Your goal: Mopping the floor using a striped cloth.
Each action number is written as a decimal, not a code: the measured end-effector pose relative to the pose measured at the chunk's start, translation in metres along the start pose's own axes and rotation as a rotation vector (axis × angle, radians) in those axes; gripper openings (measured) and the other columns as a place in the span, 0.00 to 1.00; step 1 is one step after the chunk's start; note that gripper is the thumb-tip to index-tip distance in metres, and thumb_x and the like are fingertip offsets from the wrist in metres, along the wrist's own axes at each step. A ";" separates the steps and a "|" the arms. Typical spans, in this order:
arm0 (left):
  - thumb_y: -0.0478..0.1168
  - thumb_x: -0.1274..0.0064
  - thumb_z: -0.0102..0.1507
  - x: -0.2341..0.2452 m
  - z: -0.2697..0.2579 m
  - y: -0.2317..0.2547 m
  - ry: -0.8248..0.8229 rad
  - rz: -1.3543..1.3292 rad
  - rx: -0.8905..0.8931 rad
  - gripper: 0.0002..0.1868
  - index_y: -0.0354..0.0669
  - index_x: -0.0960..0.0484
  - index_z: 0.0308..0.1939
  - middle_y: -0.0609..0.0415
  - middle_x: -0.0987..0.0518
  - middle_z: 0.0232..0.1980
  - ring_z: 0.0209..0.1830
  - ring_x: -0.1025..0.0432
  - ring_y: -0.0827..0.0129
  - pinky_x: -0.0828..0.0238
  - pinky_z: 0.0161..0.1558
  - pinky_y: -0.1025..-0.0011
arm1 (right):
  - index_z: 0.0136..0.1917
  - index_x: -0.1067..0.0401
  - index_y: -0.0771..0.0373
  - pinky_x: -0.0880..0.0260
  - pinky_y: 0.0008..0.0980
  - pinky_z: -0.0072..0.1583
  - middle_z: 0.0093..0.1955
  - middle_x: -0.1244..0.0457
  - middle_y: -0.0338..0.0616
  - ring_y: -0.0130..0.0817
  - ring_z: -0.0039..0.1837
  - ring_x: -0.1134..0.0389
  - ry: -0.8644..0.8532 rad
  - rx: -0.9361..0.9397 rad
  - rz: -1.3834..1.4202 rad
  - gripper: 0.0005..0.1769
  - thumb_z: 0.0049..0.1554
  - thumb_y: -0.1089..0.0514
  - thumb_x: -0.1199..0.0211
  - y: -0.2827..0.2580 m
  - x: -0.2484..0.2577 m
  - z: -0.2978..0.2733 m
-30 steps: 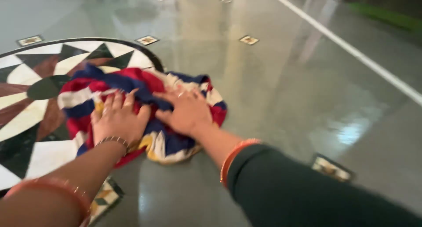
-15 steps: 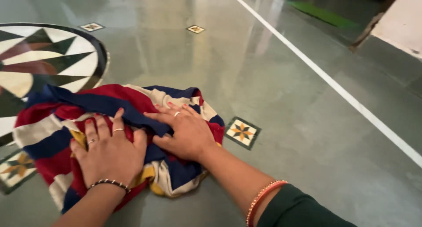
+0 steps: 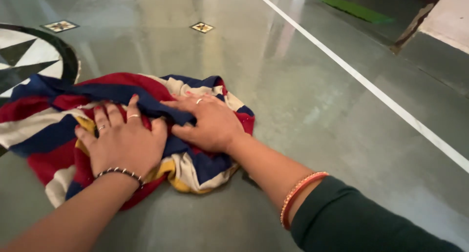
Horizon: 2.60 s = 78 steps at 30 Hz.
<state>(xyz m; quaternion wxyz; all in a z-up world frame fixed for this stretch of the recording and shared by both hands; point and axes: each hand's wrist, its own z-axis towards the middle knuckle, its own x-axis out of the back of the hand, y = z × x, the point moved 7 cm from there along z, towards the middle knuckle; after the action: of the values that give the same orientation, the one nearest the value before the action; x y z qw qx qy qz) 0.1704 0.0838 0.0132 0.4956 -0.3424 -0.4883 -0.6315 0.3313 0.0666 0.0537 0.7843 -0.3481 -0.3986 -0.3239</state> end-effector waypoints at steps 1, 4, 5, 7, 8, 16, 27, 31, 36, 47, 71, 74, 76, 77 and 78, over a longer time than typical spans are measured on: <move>0.65 0.64 0.62 -0.006 0.014 0.004 0.002 -0.003 -0.004 0.41 0.53 0.40 0.77 0.37 0.45 0.78 0.79 0.55 0.44 0.68 0.69 0.31 | 0.70 0.28 0.47 0.43 0.43 0.74 0.71 0.35 0.46 0.46 0.73 0.37 0.003 -0.001 -0.004 0.32 0.52 0.43 0.37 0.008 -0.001 0.008; 0.66 0.65 0.62 -0.024 0.060 0.016 -0.003 -0.030 -0.024 0.41 0.54 0.40 0.76 0.37 0.45 0.78 0.79 0.56 0.44 0.68 0.69 0.31 | 0.69 0.27 0.45 0.40 0.42 0.72 0.69 0.34 0.44 0.46 0.71 0.35 0.020 -0.047 -0.017 0.31 0.52 0.42 0.38 0.040 -0.006 0.037; 0.66 0.65 0.62 -0.032 0.076 0.021 -0.017 -0.037 -0.036 0.41 0.53 0.40 0.77 0.38 0.45 0.78 0.80 0.55 0.44 0.69 0.69 0.31 | 0.68 0.27 0.44 0.39 0.42 0.71 0.68 0.33 0.44 0.46 0.70 0.34 0.030 -0.086 -0.032 0.30 0.52 0.41 0.38 0.054 -0.008 0.047; 0.65 0.66 0.63 -0.045 0.109 0.025 -0.024 -0.036 -0.050 0.42 0.52 0.40 0.77 0.38 0.45 0.79 0.80 0.55 0.44 0.69 0.70 0.31 | 0.67 0.26 0.43 0.38 0.42 0.70 0.67 0.32 0.44 0.46 0.68 0.34 0.049 -0.123 -0.041 0.29 0.52 0.41 0.39 0.077 -0.016 0.068; 0.66 0.66 0.63 -0.053 0.127 0.028 -0.043 -0.040 -0.061 0.42 0.53 0.41 0.77 0.38 0.46 0.79 0.80 0.56 0.45 0.68 0.70 0.31 | 0.67 0.26 0.41 0.38 0.43 0.69 0.66 0.32 0.45 0.47 0.67 0.34 0.068 -0.154 -0.067 0.29 0.51 0.40 0.40 0.091 -0.020 0.079; 0.69 0.68 0.62 -0.088 0.242 0.033 -0.171 -0.027 -0.233 0.43 0.61 0.45 0.79 0.50 0.48 0.82 0.82 0.56 0.59 0.60 0.73 0.38 | 0.68 0.29 0.32 0.38 0.44 0.69 0.65 0.33 0.44 0.48 0.66 0.34 0.046 -0.396 -0.204 0.31 0.51 0.34 0.43 0.142 -0.035 0.144; 0.67 0.69 0.64 -0.081 0.207 0.010 -0.171 -0.021 -0.239 0.41 0.62 0.47 0.80 0.53 0.49 0.82 0.82 0.56 0.61 0.61 0.74 0.42 | 0.72 0.34 0.33 0.57 0.46 0.77 0.78 0.45 0.38 0.39 0.79 0.47 -0.020 -0.407 -0.228 0.33 0.53 0.34 0.46 0.122 -0.051 0.123; 0.67 0.69 0.63 -0.059 0.162 -0.002 -0.184 0.022 -0.210 0.41 0.63 0.46 0.79 0.53 0.49 0.83 0.82 0.55 0.61 0.58 0.73 0.44 | 0.72 0.34 0.34 0.58 0.45 0.78 0.79 0.45 0.37 0.38 0.80 0.48 -0.023 -0.397 -0.192 0.33 0.53 0.35 0.45 0.086 -0.046 0.099; 0.65 0.68 0.64 -0.029 0.091 -0.014 -0.120 0.037 -0.211 0.39 0.58 0.43 0.78 0.52 0.46 0.81 0.82 0.54 0.61 0.58 0.73 0.42 | 0.73 0.34 0.37 0.59 0.47 0.78 0.79 0.46 0.40 0.42 0.79 0.48 -0.026 -0.350 -0.193 0.34 0.53 0.36 0.44 0.029 -0.033 0.048; 0.66 0.66 0.64 0.024 -0.039 -0.032 -0.089 0.025 -0.187 0.40 0.58 0.43 0.78 0.49 0.45 0.80 0.80 0.54 0.59 0.57 0.71 0.41 | 0.72 0.32 0.40 0.58 0.51 0.78 0.78 0.45 0.45 0.46 0.77 0.45 -0.039 -0.244 -0.120 0.34 0.51 0.41 0.40 -0.064 -0.002 -0.040; 0.67 0.66 0.62 0.059 -0.197 0.007 -0.164 0.018 -0.087 0.43 0.60 0.48 0.79 0.47 0.48 0.81 0.82 0.58 0.57 0.68 0.74 0.42 | 0.73 0.33 0.40 0.59 0.46 0.79 0.80 0.46 0.46 0.46 0.81 0.51 -0.122 -0.269 -0.010 0.35 0.51 0.44 0.38 -0.113 0.056 -0.182; 0.70 0.67 0.62 0.057 -0.217 0.028 -0.270 0.013 -0.066 0.45 0.61 0.52 0.80 0.47 0.53 0.82 0.83 0.62 0.55 0.71 0.74 0.42 | 0.73 0.34 0.39 0.60 0.45 0.78 0.81 0.48 0.46 0.47 0.82 0.52 -0.170 -0.238 0.010 0.35 0.52 0.45 0.38 -0.101 0.066 -0.202; 0.71 0.67 0.62 0.054 -0.225 0.044 -0.314 0.012 -0.070 0.46 0.62 0.54 0.81 0.47 0.56 0.83 0.83 0.65 0.54 0.72 0.75 0.43 | 0.74 0.35 0.39 0.60 0.45 0.78 0.81 0.50 0.46 0.48 0.82 0.53 -0.195 -0.222 0.018 0.35 0.52 0.47 0.38 -0.084 0.076 -0.214; 0.73 0.68 0.62 0.050 -0.228 0.053 -0.348 0.007 -0.096 0.47 0.62 0.57 0.81 0.45 0.58 0.83 0.83 0.66 0.52 0.73 0.75 0.44 | 0.74 0.36 0.38 0.58 0.44 0.78 0.82 0.50 0.47 0.49 0.82 0.53 -0.215 -0.207 0.052 0.37 0.52 0.49 0.37 -0.074 0.080 -0.220; 0.74 0.70 0.62 0.045 -0.234 0.057 -0.386 0.006 -0.116 0.48 0.62 0.59 0.81 0.43 0.60 0.83 0.83 0.68 0.51 0.74 0.76 0.45 | 0.75 0.36 0.38 0.55 0.43 0.79 0.82 0.51 0.47 0.50 0.82 0.52 -0.240 -0.189 0.092 0.38 0.51 0.52 0.36 -0.067 0.081 -0.227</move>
<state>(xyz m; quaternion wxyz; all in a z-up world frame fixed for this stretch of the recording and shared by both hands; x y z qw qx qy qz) 0.2250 -0.1552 0.0027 0.3741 -0.4865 -0.5362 -0.5795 0.4077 -0.1711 0.0420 0.7089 -0.4743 -0.4407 -0.2797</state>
